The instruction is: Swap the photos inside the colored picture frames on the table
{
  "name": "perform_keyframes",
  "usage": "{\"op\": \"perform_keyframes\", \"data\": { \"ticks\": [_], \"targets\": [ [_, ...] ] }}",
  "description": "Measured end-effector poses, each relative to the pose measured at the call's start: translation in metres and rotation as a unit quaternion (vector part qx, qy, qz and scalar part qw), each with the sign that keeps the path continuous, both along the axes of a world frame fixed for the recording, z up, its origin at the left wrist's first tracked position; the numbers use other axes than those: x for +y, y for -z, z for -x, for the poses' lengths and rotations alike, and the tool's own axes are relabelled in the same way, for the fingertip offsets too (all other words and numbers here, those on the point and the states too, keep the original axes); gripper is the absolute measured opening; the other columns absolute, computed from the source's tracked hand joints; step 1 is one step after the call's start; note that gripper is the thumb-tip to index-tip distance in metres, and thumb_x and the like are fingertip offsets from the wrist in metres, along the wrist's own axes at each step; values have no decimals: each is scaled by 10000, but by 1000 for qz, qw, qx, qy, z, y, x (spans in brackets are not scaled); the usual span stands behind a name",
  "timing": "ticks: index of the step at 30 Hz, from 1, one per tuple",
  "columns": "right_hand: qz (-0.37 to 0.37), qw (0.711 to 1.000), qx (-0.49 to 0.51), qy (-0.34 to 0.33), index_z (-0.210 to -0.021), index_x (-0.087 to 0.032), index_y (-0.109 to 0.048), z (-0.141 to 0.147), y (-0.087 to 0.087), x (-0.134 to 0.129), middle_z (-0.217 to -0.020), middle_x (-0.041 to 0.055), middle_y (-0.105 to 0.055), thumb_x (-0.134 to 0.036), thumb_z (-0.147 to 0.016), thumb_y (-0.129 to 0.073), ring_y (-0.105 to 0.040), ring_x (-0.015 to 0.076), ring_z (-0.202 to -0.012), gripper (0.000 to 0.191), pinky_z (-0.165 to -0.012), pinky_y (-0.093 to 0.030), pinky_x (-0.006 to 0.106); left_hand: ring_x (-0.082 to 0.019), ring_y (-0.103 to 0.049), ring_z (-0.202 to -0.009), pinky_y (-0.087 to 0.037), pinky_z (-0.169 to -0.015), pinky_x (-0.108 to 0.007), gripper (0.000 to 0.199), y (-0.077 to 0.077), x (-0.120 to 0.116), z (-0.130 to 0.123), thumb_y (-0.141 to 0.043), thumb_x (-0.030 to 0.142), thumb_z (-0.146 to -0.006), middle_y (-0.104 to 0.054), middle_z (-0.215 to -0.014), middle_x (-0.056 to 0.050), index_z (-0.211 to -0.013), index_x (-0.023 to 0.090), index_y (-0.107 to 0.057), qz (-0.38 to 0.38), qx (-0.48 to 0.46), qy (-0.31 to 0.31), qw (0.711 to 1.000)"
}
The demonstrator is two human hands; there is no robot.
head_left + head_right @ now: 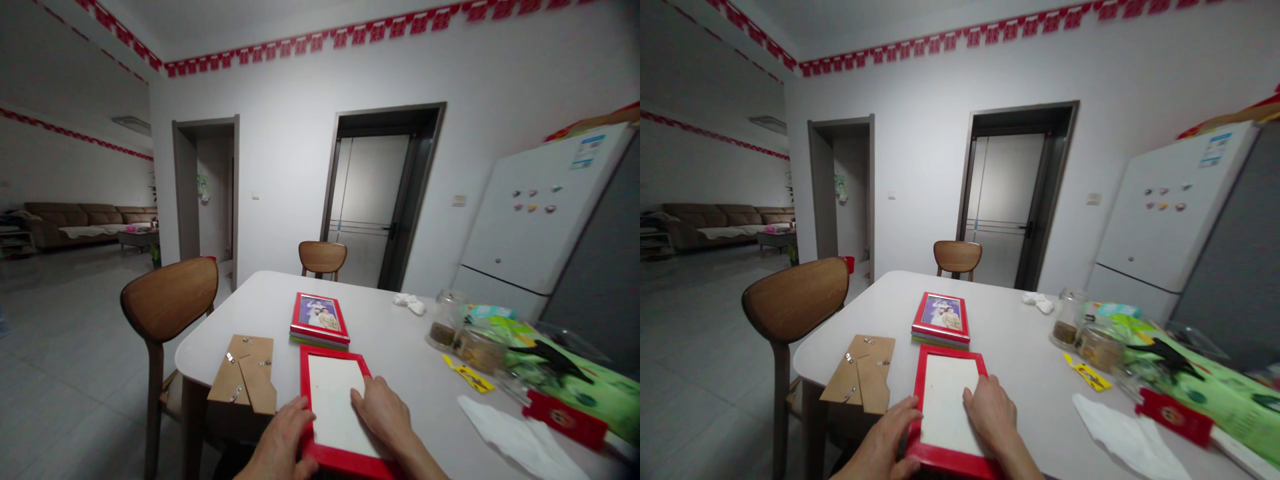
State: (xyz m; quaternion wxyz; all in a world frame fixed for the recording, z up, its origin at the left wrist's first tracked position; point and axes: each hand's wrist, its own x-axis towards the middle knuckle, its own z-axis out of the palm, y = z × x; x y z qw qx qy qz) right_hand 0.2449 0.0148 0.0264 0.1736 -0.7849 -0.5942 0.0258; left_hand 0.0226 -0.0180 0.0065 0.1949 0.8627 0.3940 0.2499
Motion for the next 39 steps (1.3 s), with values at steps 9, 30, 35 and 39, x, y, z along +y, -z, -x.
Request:
{"op": "perform_keyframes", "data": {
  "ticks": [9,30,35,39],
  "targets": [
    [-22,999,-27,-7,-1033,-137,-527,-4,8,0,-928,127,-563,-342,-768,-320,-576,242,-804,394,-667,-408,344,-208,-228,-1238,-172,-1002,-419,726,10,53,90,-435,-34,-562,-314,-1338,-70,-1249,183,-352,-53,217,-251,942],
    [10,927,295,-230,-1092,-140,-538,6,-47,-56,-1132,120,-548,-502,-690,-452,-511,234,-1010,548,-870,-395,351,-234,-402,-1141,-389,-910,-334,396,-19,9,-35,-391,75,-810,-476,-1224,-86,-1183,192,-453,-144,132,-130,972],
    [34,960,180,-212,-1106,-98,-525,-2,-21,-56,-1232,150,-451,-384,-548,-613,-404,258,-1129,633,-968,-285,354,-234,-315,-1196,-328,-951,-362,400,-2,8,-55,-349,128,-836,-370,-1301,-92,-1230,186,-395,-68,135,-102,983],
    [-5,972,114,-205,-1089,-103,-538,4,-3,-44,-1168,134,-513,-310,-582,-558,-453,242,-1068,548,-940,-312,347,-223,-264,-1222,-217,-1005,-396,411,-8,11,-44,-352,234,-840,-328,-1324,-100,-1244,162,-375,-17,131,-88,987]
  ]
}}
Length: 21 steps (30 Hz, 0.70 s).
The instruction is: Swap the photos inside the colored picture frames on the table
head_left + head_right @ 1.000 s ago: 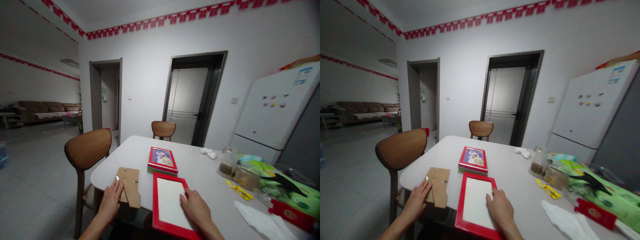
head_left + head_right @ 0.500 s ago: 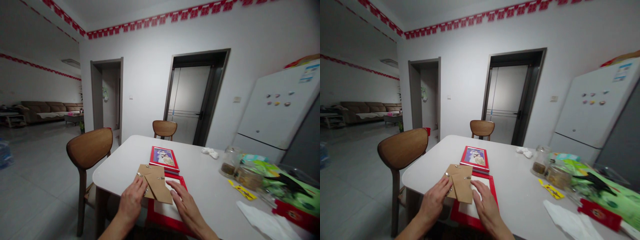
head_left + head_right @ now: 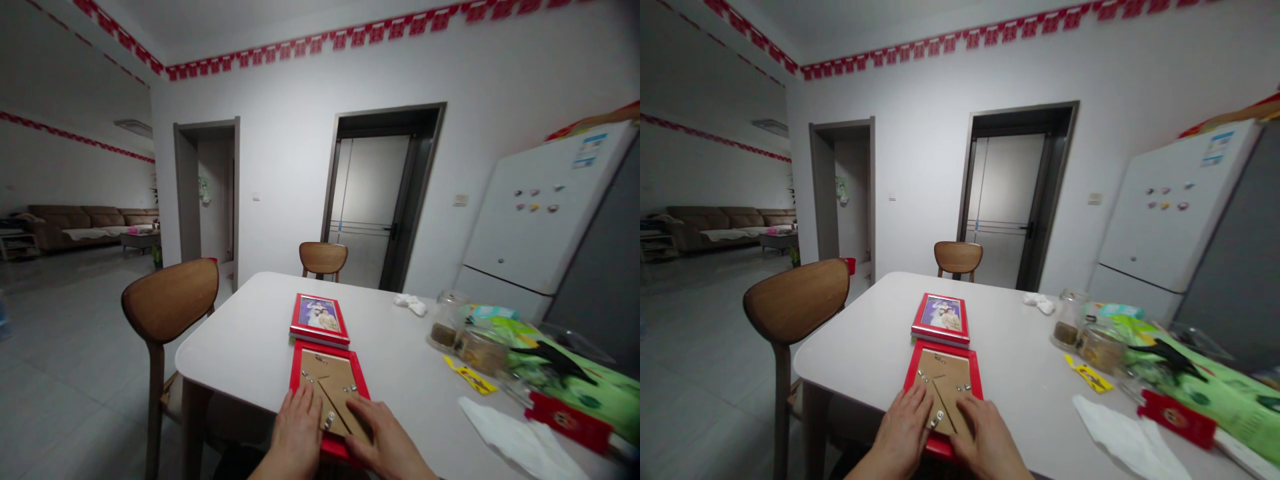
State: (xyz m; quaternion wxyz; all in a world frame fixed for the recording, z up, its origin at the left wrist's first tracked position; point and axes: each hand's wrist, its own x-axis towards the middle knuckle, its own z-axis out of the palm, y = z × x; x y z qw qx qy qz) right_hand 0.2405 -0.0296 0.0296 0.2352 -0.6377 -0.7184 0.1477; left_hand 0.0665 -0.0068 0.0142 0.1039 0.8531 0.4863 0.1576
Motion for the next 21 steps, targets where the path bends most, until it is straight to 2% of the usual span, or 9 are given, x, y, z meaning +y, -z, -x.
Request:
{"op": "perform_keyframes", "data": {
  "ticks": [3,6,12,18,21],
  "targets": [
    [-39,999,-32,-8,-1062,-126,-557,4,8,7,-1114,110,-551,-279,-611,-519,-476,226,-1019,478,-908,-337,329,-229,-267,-1220,-191,-1014,-394,486,-5,-1,14,-447,346,-782,-336,-1322,-104,-1232,169,-392,18,-17,34,999],
    [-65,995,-69,-3,-1022,-151,-580,5,14,11,-1079,95,-568,-261,-640,-494,-480,220,-990,407,-886,-344,325,-238,-263,-1222,-177,-1017,-394,566,-3,-2,22,-518,399,-720,-336,-1321,-114,-1221,161,-403,35,-25,57,997],
    [-81,989,-123,7,-994,-239,-590,13,18,9,-1092,73,-551,-307,-729,-436,-460,231,-1007,313,-832,-357,354,-231,-291,-1209,-156,-1023,-403,519,6,-2,25,-585,358,-677,-391,-1290,-105,-1138,147,-473,17,-53,73,996],
    [-63,981,-136,-126,-1063,-369,-529,20,14,-1,-1250,18,-440,-455,-793,-339,-368,229,-1130,341,-901,-281,394,-224,-328,-1188,-173,-1023,-379,611,5,0,29,-596,333,-672,-411,-1268,-142,-1195,78,-408,27,-63,59,996],
    [-55,975,-141,-161,-1110,-368,-489,20,12,-2,-1276,27,-408,-474,-754,-408,-329,249,-1153,380,-910,-254,407,-219,-328,-1187,-162,-1027,-359,632,2,1,31,-599,327,-668,-417,-1263,-140,-1206,66,-394,31,-61,56,996]
  ]
}}
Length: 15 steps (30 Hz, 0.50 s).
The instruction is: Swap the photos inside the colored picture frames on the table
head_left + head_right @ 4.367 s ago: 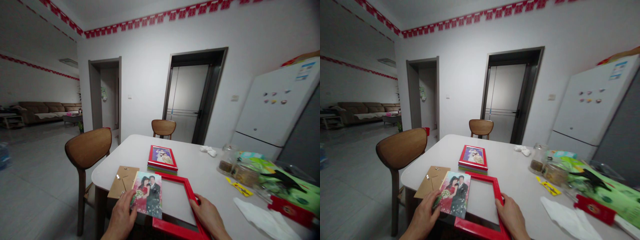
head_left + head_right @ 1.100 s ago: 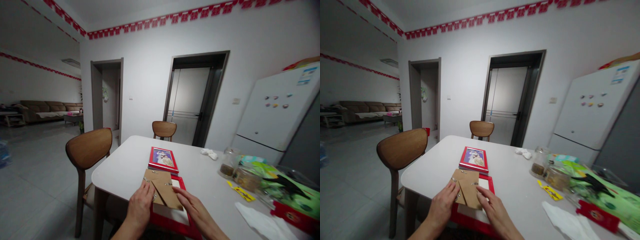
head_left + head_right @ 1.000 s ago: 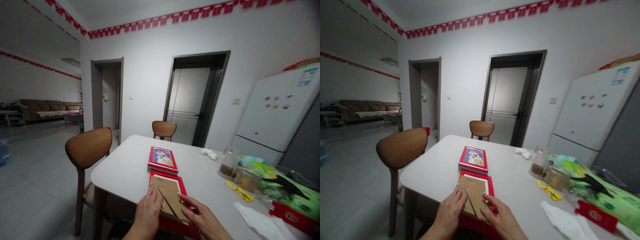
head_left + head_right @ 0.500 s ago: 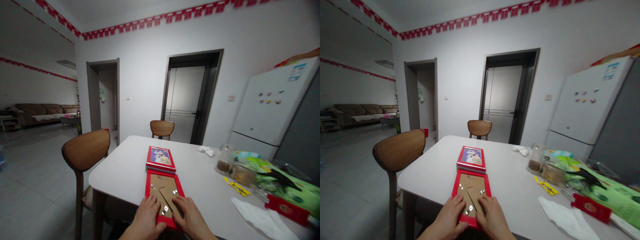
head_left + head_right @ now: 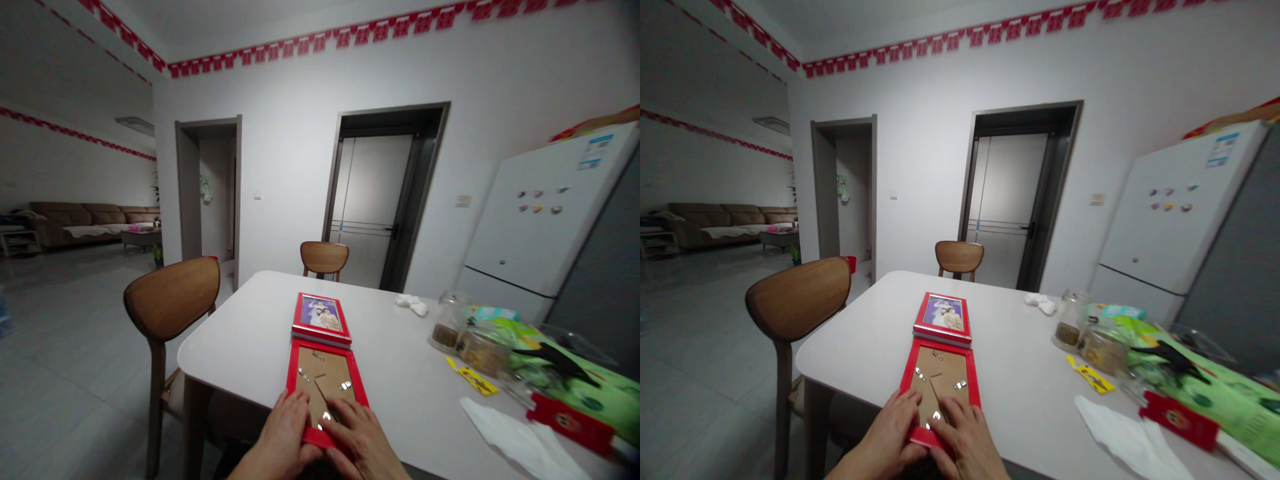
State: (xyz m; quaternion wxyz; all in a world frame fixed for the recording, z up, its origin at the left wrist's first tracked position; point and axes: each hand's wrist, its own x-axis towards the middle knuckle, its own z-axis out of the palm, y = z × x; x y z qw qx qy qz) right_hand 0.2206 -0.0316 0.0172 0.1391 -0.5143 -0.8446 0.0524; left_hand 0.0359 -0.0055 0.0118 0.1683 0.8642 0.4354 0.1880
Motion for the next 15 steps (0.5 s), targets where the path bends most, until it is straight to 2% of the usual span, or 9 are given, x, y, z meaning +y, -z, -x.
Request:
{"op": "perform_keyframes", "data": {
  "ticks": [4,9,12,15],
  "targets": [
    [8,1000,7,5,-1090,-338,-510,2,-1,1,-1261,40,-411,-409,-676,-528,-335,260,-1132,420,-906,-243,405,-221,-332,-1182,-182,-1021,-347,626,-3,1,1,-602,320,-659,-425,-1260,-127,-1201,75,-404,7,-2,-5,1000],
    [10,1000,10,-21,-1028,-310,-553,6,-8,-3,-1184,44,-467,-348,-653,-550,-379,242,-1094,377,-880,-279,378,-218,-334,-1180,-171,-1025,-331,600,-2,-1,1,-607,332,-663,-424,-1261,-125,-1178,78,-433,8,-10,-5,1000],
    [8,999,26,-28,-1037,-298,-552,2,-9,0,-1189,48,-469,-382,-679,-524,-388,230,-1098,369,-897,-283,367,-219,-339,-1177,-171,-1025,-338,617,0,-1,1,-618,332,-652,-428,-1257,-126,-1182,80,-428,4,-15,-3,1000],
    [-8,998,47,50,-1142,-250,-486,-8,-8,15,-1226,80,-442,-412,-760,-404,-393,219,-1105,422,-903,-296,354,-229,-359,-1162,-183,-1021,-347,671,2,-1,0,-645,323,-618,-448,-1237,-139,-1191,63,-412,-2,-17,0,1000]
  ]
}}
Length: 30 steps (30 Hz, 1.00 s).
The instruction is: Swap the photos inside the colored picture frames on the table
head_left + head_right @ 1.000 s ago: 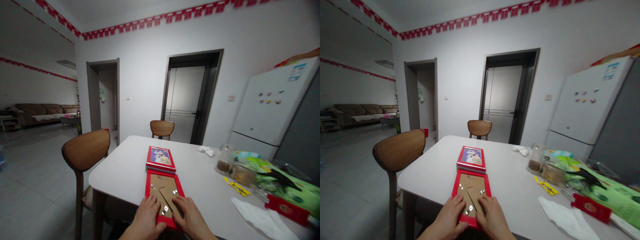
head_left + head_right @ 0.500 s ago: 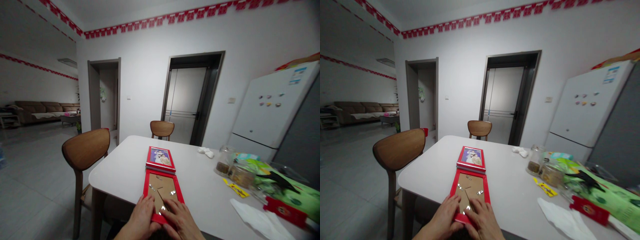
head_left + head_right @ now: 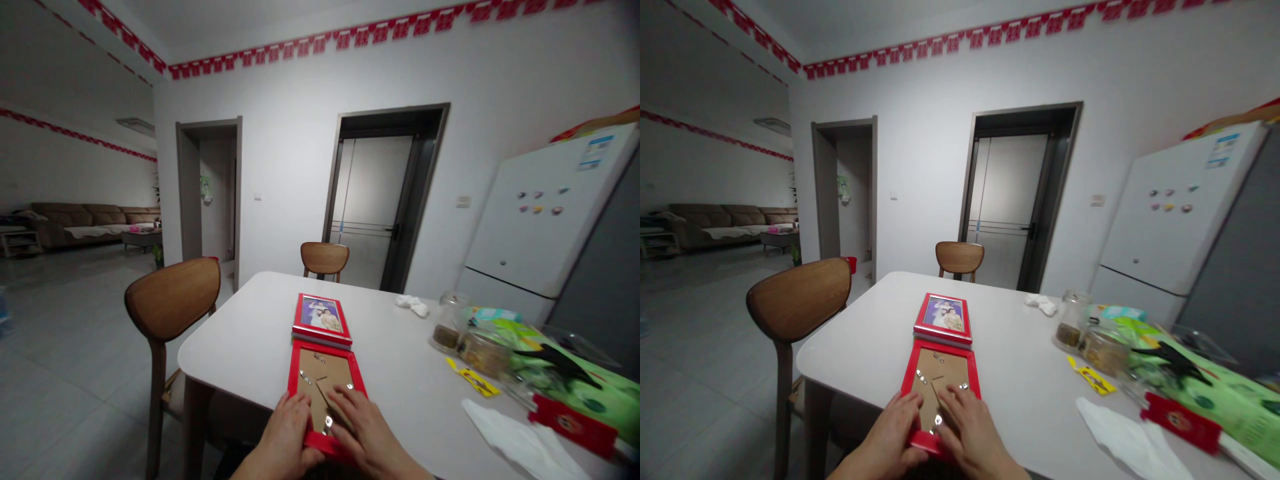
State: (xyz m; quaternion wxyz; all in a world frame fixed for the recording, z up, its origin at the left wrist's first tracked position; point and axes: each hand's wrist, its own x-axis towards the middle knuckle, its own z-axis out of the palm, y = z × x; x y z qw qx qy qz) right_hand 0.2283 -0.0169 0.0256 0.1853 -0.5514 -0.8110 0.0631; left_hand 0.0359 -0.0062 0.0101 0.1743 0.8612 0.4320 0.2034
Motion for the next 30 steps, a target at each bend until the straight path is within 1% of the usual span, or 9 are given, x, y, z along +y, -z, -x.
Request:
{"op": "perform_keyframes", "data": {
  "ticks": [2,4,8,13,17,20,25,27,30],
  "targets": [
    [-13,997,-11,78,-1144,-211,-489,-5,1,13,-1208,108,-455,-374,-779,-371,-416,230,-1072,417,-869,-328,356,-234,-361,-1160,-183,-1021,-353,672,1,0,0,-650,321,-609,-457,-1228,-143,-1185,62,-418,-4,0,0,1000],
    [-23,993,-31,116,-1034,-197,-564,-8,2,23,-1122,112,-509,-332,-783,-363,-453,232,-996,348,-815,-361,347,-234,-360,-1161,-188,-1018,-361,658,2,0,0,-641,326,-616,-454,-1232,-138,-1184,78,-422,-6,-2,-4,1000],
    [-46,992,-27,113,-805,-173,-617,-7,3,29,-941,95,-558,-285,-803,-333,-466,204,-890,305,-795,-362,309,-230,-361,-1160,-201,-1011,-366,640,1,-1,1,-626,325,-627,-453,-1237,-119,-1190,107,-417,-5,-4,-13,1000],
    [-59,992,-23,109,-717,-161,-611,-5,6,24,-830,83,-570,-250,-800,-338,-462,198,-856,299,-789,-350,296,-221,-375,-1148,-183,-1022,-329,677,4,-3,1,-660,337,-593,-474,-1216,-124,-1176,78,-434,-6,-14,-10,1000],
    [-72,990,-40,111,-709,-170,-612,-4,6,22,-798,76,-583,-244,-802,-333,-475,192,-826,303,-749,-350,287,-226,-374,-1151,-189,-1019,-352,710,10,-1,2,-663,351,-582,-468,-1225,-112,-1201,112,-410,-17,-20,-2,1000],
    [-75,990,-69,103,-696,-174,-615,-3,4,19,-772,72,-606,-236,-796,-337,-486,190,-790,302,-759,-333,296,-241,-374,-1152,-196,-1014,-385,707,13,0,1,-660,370,-583,-467,-1227,-108,-1201,137,-410,-19,-17,-3,1000],
    [-73,988,-84,106,-758,-203,-605,-4,3,13,-760,42,-632,-226,-779,-357,-497,187,-766,250,-723,-330,298,-251,-377,-1148,-209,-1013,-382,720,15,-1,0,-673,377,-577,-471,-1221,-119,-1198,123,-413,-17,-23,-10,1000],
    [-71,988,-85,107,-809,-219,-602,-7,5,13,-799,35,-635,-232,-781,-354,-502,193,-800,250,-733,-333,310,-247,-378,-1147,-205,-1018,-361,726,15,-2,1,-681,368,-573,-472,-1217,-126,-1195,103,-416,-19,-25,-12,999],
    [-62,989,-71,115,-898,-200,-602,-9,9,14,-944,55,-621,-254,-789,-339,-483,213,-928,289,-799,-338,324,-239,-377,-1148,-192,-1023,-350,723,14,-2,1,-678,368,-583,-471,-1219,-127,-1197,93,-412,-16,-23,-5,1000]
  ]
}}
